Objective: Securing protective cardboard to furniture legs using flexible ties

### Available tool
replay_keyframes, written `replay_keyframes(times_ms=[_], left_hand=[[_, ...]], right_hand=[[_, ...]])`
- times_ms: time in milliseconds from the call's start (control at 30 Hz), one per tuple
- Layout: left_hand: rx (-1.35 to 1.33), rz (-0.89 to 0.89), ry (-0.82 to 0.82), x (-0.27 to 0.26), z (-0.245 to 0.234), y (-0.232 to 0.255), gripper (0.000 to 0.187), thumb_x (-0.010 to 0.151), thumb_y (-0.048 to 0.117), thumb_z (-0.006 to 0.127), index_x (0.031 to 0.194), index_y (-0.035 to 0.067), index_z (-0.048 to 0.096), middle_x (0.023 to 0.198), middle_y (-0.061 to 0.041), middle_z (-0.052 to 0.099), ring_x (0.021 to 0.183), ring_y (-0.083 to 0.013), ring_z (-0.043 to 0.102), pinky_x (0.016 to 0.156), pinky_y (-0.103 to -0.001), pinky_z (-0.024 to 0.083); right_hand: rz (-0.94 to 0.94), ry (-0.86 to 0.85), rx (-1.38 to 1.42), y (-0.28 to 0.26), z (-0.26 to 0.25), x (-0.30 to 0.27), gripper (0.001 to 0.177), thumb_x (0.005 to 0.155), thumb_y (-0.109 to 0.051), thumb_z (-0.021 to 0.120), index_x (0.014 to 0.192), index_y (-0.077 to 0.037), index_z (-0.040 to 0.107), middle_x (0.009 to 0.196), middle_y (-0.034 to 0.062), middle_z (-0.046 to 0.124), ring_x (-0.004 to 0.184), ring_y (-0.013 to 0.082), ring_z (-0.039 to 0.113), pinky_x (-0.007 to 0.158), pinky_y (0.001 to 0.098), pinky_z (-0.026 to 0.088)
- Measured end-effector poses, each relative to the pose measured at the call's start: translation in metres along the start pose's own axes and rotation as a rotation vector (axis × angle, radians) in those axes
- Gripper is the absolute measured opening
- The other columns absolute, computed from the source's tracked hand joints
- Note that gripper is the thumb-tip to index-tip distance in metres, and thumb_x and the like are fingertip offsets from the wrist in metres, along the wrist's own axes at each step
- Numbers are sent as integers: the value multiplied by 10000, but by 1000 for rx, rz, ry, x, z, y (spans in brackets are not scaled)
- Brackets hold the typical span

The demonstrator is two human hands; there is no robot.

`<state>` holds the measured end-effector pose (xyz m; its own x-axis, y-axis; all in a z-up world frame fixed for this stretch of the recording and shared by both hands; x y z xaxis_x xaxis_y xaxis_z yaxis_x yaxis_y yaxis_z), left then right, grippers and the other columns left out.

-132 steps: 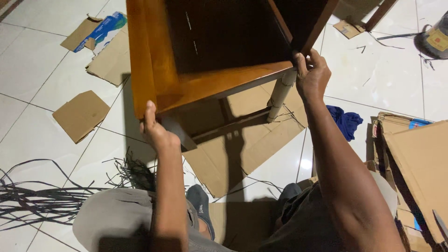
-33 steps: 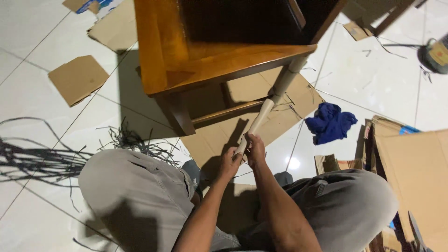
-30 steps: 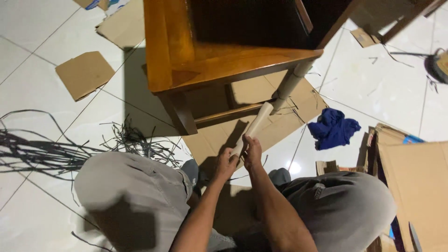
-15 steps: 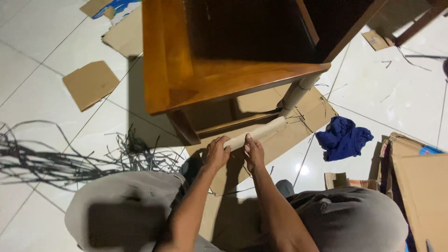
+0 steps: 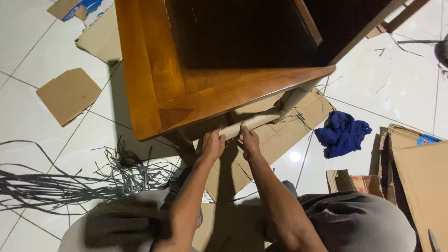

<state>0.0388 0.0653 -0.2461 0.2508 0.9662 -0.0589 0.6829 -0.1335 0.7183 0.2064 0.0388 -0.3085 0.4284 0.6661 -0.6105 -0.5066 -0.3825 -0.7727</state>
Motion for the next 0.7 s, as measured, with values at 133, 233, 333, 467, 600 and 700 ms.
replay_keyframes(times_ms=[133,233,333,467,600,700], left_hand=[[52,-78,-3,18,29,-35,337,955,297,579,964,9,753,896,-254,749,958,-471,721,854,-579,554],[27,-122,-2,11,24,-31,435,984,335,542,930,-38,757,889,-286,741,965,-511,697,850,-618,541],[207,12,34,-7,9,-19,345,989,326,588,1162,60,723,950,-174,774,924,-357,752,793,-481,589],[503,163,0,-11,18,-35,332,995,330,527,1265,156,610,1040,-99,733,1024,-302,720,907,-468,535],[598,184,4,-4,22,-43,224,975,314,567,1129,173,645,921,-67,737,955,-269,735,816,-434,558],[560,81,7,-2,40,-53,342,998,416,591,1178,139,680,1069,-72,729,1115,-272,667,1014,-455,470]], right_hand=[[30,-2,5,-15,9,1,503,898,-438,771,1125,-17,616,924,98,583,819,233,680,829,471,599],[52,-6,89,-10,7,20,372,787,-249,801,1005,-12,615,795,119,592,670,220,652,662,392,621],[43,-14,19,-7,9,25,405,841,-274,774,1072,24,624,921,182,603,840,331,710,810,483,620],[60,-26,38,-5,7,27,400,881,-268,736,1112,24,590,972,189,598,890,354,717,835,505,617],[96,-84,35,-22,8,8,420,917,-269,726,1180,-12,522,1057,143,548,994,371,705,928,571,560],[100,-109,-7,-30,8,-3,426,998,-311,661,1237,16,528,1158,201,572,1150,441,664,1026,613,499]])
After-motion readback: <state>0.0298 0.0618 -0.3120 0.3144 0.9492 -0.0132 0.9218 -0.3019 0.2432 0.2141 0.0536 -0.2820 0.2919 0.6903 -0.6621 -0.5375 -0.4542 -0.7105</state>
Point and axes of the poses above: each hand's wrist, its own x-axis towards the middle knuckle, its own z-axis out of the palm, y = z × x, the point moved 1 cm from there along x, towards the middle knuckle
